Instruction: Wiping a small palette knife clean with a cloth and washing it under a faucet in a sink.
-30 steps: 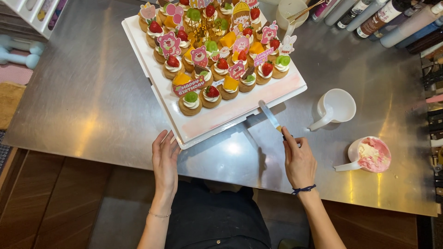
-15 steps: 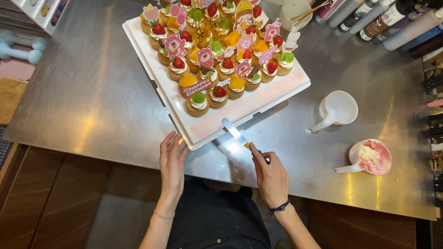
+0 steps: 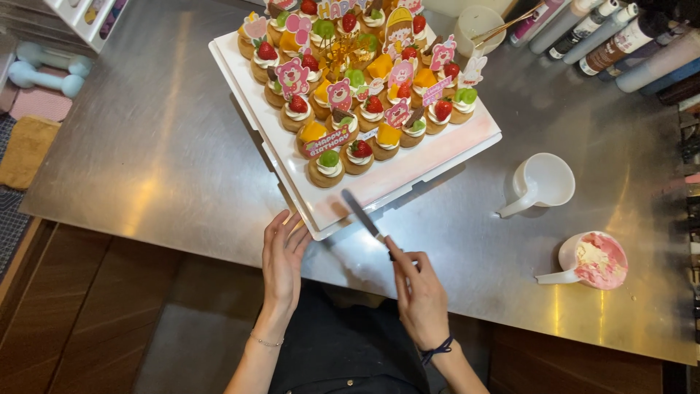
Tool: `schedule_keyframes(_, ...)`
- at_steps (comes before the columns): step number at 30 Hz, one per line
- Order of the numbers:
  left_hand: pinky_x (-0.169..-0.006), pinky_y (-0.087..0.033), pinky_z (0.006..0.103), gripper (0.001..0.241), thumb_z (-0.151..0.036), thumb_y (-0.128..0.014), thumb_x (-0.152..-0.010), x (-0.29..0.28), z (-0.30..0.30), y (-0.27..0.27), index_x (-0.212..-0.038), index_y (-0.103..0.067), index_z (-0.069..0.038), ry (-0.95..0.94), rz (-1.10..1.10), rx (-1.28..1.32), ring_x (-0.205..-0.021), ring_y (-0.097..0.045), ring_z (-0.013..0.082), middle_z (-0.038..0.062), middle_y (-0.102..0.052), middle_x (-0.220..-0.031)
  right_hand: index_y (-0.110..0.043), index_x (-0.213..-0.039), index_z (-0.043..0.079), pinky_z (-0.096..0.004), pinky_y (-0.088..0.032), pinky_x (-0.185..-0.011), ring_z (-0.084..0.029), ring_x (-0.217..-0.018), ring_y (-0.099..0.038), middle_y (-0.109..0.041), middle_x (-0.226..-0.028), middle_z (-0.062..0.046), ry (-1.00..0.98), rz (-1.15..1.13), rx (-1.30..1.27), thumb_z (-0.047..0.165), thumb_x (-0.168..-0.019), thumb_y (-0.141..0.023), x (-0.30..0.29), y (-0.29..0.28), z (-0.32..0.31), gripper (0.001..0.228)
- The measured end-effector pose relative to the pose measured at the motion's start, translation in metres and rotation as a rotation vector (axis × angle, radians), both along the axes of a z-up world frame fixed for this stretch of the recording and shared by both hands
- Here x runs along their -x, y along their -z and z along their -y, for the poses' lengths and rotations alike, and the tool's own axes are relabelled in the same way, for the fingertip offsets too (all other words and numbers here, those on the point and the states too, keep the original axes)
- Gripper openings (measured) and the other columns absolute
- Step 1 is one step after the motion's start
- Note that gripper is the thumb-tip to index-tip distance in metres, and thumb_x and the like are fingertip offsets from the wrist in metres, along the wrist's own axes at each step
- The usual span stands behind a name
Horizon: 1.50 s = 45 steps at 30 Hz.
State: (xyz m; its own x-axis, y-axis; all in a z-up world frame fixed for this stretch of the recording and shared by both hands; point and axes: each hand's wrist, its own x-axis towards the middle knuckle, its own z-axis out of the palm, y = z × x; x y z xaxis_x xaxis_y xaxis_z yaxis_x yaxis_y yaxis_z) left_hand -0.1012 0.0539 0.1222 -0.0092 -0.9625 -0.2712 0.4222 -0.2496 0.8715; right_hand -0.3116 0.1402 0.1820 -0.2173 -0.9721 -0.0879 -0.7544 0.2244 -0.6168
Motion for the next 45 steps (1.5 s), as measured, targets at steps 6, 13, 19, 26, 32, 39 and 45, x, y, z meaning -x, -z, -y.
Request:
schedule_keyframes(6, -0.118, -0.041, 0.0469, 0.053, -0.035, -0.034, -0.108, 0.000, 0.002, 0.002, -0.146, -0.035, 0.001, -0.018, -0.030, -0.028, -0.140, -0.050, 0.0365, 0.027, -0.046, -0.148, -0.068, -0.134, 0.022, -0.035, -0.054, -0.059, -0.020, -0.072, -0.065, -0.069, -0.101, -0.009, -0.086, -0.174, 0.202, 0.011, -0.094, -0.067, -0.012, -0.008, 0.005, 0.042)
schedule_keyframes(13, -0.118, -0.041, 0.0461, 0.052, -0.035, -0.032, -0.108, -0.001, 0.002, 0.000, -0.146, -0.035, 0.000, 0.003, 0.005, -0.028, -0.140, -0.050, 0.0357, 0.026, -0.047, -0.147, -0.066, -0.136, 0.020, -0.037, -0.055, -0.063, -0.024, -0.080, -0.067, -0.067, -0.101, -0.012, -0.154, -0.295, 0.221, 0.009, -0.091, -0.069, -0.026, 0.011, 0.005, 0.046)
schedule_keyframes(19, -0.118, -0.042, 0.0469, 0.050, -0.032, -0.032, -0.108, -0.003, 0.004, -0.001, -0.146, -0.034, 0.001, 0.001, -0.030, -0.028, -0.139, -0.050, 0.0369, 0.027, -0.047, -0.147, -0.066, -0.137, 0.019, -0.038, -0.056, -0.067, -0.025, -0.082, -0.066, -0.067, -0.102, -0.013, -0.146, -0.397, 0.278, 0.004, -0.088, -0.069, -0.016, 0.009, 0.009, 0.052)
schedule_keyframes(26, -0.118, -0.042, 0.0464, 0.052, -0.034, -0.032, -0.108, -0.007, 0.005, -0.003, -0.147, -0.034, 0.000, -0.004, 0.025, -0.019, -0.139, -0.051, 0.0370, 0.028, -0.047, -0.147, -0.065, -0.138, 0.020, -0.038, -0.056, -0.064, -0.025, -0.080, -0.066, -0.067, -0.098, -0.012, -0.070, -0.446, 0.267, 0.006, -0.092, -0.067, 0.012, 0.014, 0.016, 0.048)
schedule_keyframes(32, -0.118, -0.042, 0.0467, 0.052, -0.034, -0.031, -0.108, -0.011, 0.008, -0.006, -0.147, -0.034, 0.000, -0.007, 0.047, -0.020, -0.139, -0.051, 0.0371, 0.028, -0.048, -0.147, -0.066, -0.140, 0.021, -0.038, -0.056, -0.064, -0.025, -0.080, -0.066, -0.067, -0.097, -0.012, -0.013, -0.484, 0.289, 0.007, -0.094, -0.067, 0.034, 0.023, 0.023, 0.048)
schedule_keyframes(39, -0.117, -0.041, 0.0469, 0.052, -0.033, -0.031, -0.108, -0.015, 0.011, -0.006, -0.147, -0.033, 0.001, -0.039, 0.026, -0.022, -0.140, -0.049, 0.0379, 0.029, -0.046, -0.148, -0.068, -0.137, 0.022, -0.041, -0.053, -0.064, -0.028, -0.083, -0.066, -0.066, -0.097, -0.011, 0.084, -0.506, 0.311, 0.010, -0.098, -0.067, 0.068, 0.027, 0.033, 0.041)
schedule_keyframes(45, -0.117, -0.041, 0.0468, 0.053, -0.033, -0.031, -0.108, -0.018, 0.014, -0.006, -0.147, -0.033, 0.002, -0.055, 0.041, -0.021, -0.140, -0.048, 0.0382, 0.031, -0.045, -0.148, -0.070, -0.136, 0.021, -0.043, -0.052, -0.065, -0.029, -0.081, -0.066, -0.065, -0.097, -0.011, 0.156, -0.494, 0.312, 0.012, -0.102, -0.065, 0.100, 0.029, 0.042, 0.036)
